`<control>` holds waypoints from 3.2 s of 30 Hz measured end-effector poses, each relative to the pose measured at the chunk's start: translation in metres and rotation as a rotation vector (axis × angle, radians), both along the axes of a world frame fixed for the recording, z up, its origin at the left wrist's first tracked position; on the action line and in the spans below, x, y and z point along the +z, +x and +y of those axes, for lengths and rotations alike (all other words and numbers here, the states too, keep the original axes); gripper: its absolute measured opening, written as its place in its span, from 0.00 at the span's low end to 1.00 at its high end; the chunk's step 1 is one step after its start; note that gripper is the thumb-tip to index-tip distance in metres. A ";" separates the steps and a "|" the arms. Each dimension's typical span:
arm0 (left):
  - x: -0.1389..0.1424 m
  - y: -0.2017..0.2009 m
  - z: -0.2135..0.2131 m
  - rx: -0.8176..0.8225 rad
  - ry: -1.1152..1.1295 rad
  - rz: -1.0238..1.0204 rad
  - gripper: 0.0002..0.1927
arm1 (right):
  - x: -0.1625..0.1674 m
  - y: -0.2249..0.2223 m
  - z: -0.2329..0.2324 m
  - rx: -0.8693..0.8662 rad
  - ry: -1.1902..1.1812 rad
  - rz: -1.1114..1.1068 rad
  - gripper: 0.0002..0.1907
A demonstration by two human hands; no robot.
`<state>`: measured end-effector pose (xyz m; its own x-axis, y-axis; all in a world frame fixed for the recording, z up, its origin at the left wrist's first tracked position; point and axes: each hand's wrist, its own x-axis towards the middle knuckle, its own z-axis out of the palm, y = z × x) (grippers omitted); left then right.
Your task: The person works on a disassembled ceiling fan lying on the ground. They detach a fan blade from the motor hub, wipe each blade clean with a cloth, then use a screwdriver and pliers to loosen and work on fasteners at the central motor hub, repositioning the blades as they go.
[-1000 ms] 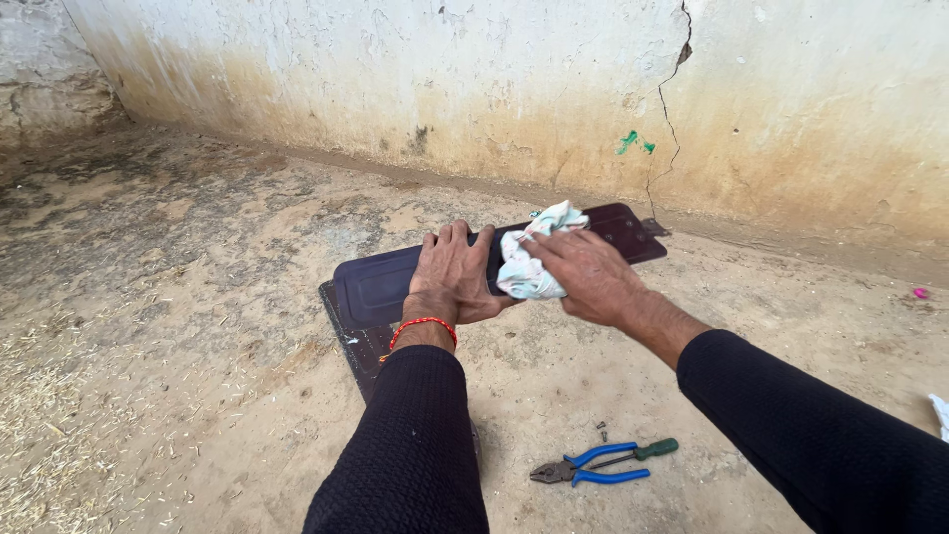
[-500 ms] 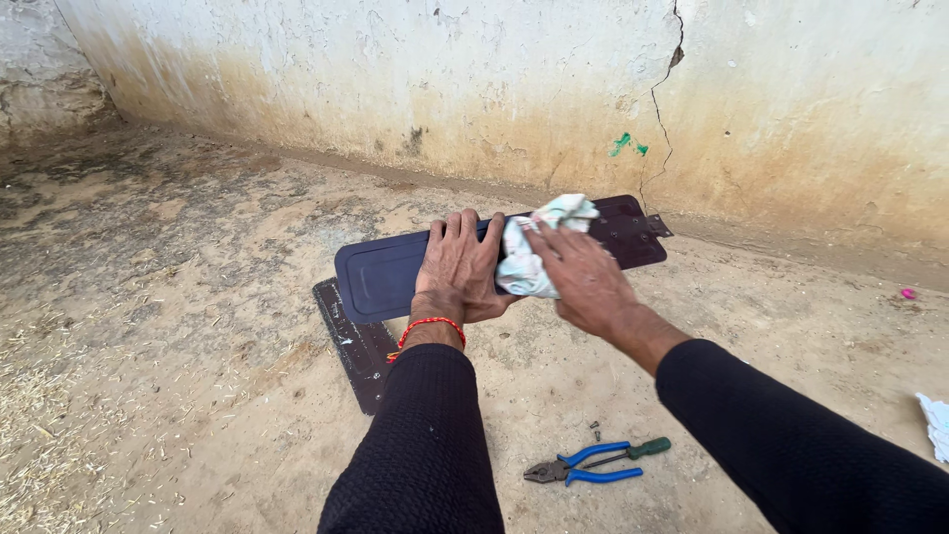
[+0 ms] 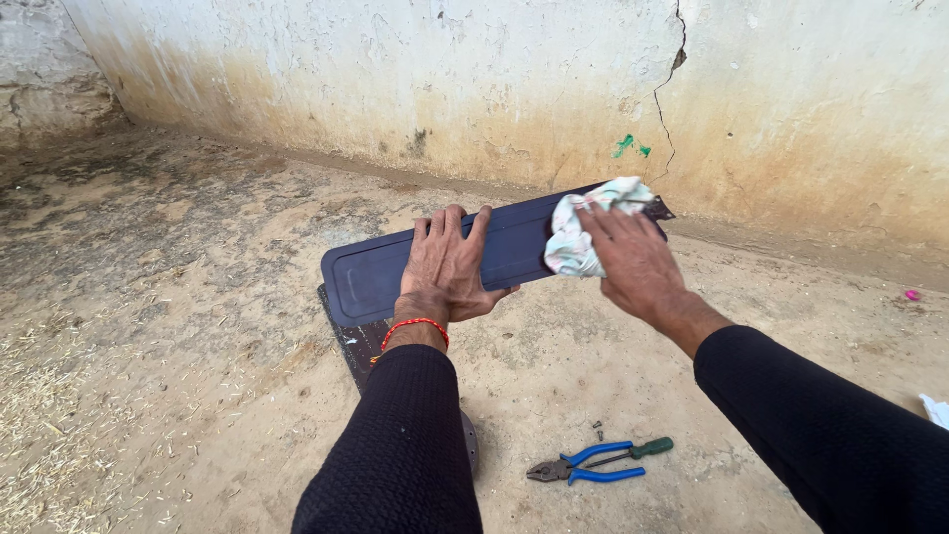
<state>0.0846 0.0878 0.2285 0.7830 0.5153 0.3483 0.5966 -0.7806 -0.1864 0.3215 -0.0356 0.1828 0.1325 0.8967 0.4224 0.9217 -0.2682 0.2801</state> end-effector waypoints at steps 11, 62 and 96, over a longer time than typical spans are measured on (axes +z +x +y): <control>-0.003 0.003 0.005 -0.024 -0.004 -0.009 0.61 | -0.011 -0.034 0.019 0.211 0.045 -0.021 0.50; 0.001 0.002 0.001 0.042 0.019 -0.085 0.58 | -0.020 0.031 -0.002 -0.045 0.284 0.288 0.49; 0.021 -0.057 0.015 -0.076 -0.008 0.081 0.57 | -0.012 0.038 -0.019 -0.266 -0.227 0.457 0.45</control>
<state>0.0274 0.1026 0.2494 0.8455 0.4557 0.2783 0.5186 -0.8249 -0.2247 0.3594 -0.0546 0.1709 0.4902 0.8688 0.0702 0.8715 -0.4874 -0.0534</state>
